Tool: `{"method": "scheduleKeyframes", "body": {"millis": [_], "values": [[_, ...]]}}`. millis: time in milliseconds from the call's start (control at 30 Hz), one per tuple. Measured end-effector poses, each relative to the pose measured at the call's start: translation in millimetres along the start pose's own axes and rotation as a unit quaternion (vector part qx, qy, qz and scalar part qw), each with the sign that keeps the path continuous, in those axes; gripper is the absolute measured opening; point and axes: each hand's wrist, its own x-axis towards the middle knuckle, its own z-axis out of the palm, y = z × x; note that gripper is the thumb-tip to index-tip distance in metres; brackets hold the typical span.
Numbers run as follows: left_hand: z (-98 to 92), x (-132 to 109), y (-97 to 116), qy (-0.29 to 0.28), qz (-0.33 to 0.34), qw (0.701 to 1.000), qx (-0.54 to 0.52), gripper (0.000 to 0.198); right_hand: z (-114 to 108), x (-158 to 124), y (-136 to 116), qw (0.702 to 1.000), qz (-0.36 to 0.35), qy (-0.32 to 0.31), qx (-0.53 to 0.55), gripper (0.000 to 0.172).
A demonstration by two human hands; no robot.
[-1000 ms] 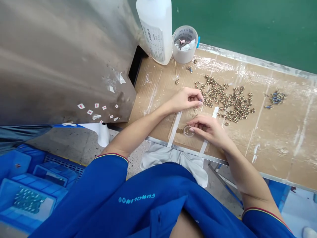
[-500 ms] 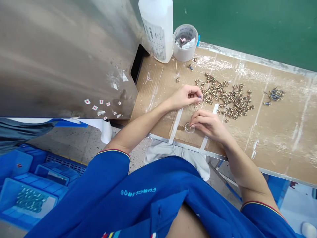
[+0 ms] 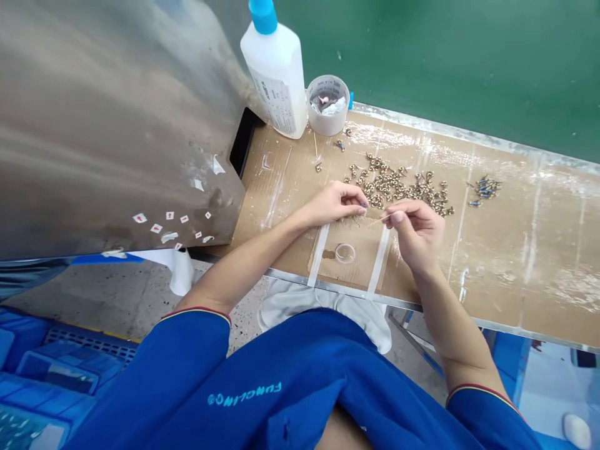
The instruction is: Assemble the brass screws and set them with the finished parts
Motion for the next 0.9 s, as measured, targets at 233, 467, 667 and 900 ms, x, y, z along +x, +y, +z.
{"method": "scheduleKeyframes", "body": {"millis": [233, 467, 667, 900], "values": [[4.9, -3.5, 7.1, -0.010, -0.003, 0.997, 0.074, 0.008, 2.1, 5.3, 17.9, 0.986, -0.088, 0.118, -0.084, 0.033], [4.0, -2.7, 5.7, -0.014, 0.001, 0.995, 0.102, 0.007, 4.4, 2.9, 30.1, 0.989, -0.074, 0.083, -0.095, 0.028], [3.9, -2.2, 4.4, -0.020, 0.008, 0.994, 0.108, 0.007, 5.5, 2.1, 30.9, 0.989, -0.073, 0.077, -0.106, 0.024], [3.7, -2.3, 4.8, -0.026, 0.011, 0.994, 0.108, 0.006, 4.8, 2.9, 30.4, 0.987, -0.066, 0.060, -0.135, 0.028]]}}
